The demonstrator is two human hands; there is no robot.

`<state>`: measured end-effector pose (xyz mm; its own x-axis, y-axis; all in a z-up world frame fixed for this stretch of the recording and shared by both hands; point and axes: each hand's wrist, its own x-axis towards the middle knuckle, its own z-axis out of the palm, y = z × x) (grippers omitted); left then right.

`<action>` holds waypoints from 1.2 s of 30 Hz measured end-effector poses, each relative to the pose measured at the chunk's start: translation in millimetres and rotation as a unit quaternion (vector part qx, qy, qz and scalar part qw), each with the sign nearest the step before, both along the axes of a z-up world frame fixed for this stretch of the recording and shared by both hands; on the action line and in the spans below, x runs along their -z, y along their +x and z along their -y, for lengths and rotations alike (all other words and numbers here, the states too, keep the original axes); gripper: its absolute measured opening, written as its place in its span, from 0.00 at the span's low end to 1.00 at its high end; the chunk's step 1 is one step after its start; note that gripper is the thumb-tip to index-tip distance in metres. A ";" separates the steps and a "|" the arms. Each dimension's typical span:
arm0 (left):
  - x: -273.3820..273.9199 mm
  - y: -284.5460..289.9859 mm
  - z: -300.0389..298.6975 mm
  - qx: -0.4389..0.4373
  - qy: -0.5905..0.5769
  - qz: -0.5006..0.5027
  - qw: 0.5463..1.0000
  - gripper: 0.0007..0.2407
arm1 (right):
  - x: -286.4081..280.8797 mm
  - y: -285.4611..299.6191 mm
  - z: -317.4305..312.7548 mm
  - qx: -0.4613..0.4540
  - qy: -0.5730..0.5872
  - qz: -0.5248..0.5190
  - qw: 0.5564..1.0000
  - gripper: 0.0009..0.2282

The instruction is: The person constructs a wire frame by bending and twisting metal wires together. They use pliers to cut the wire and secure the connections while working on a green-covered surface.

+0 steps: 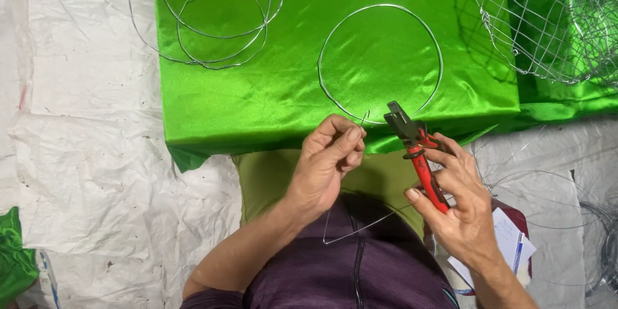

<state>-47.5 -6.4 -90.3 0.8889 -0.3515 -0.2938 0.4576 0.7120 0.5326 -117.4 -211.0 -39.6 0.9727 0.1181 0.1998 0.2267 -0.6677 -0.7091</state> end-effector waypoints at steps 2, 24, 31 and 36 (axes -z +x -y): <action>8.1 -6.6 7.0 -0.028 0.011 0.025 0.999 0.02 | -14.6 1.3 6.0 -0.013 -0.034 -0.010 0.999 0.07; 25.5 -4.4 33.1 -0.260 0.362 0.322 0.835 0.03 | -53.4 11.7 -14.0 -0.062 -0.257 0.046 0.963 0.13; 22.5 1.6 27.8 -0.272 0.391 0.343 0.810 0.04 | -48.3 12.8 -14.3 -0.063 -0.250 0.049 0.965 0.13; 15.2 -2.0 18.5 -0.141 0.162 0.106 0.971 0.02 | -31.9 10.9 -4.8 -0.002 -0.039 -0.023 0.999 0.06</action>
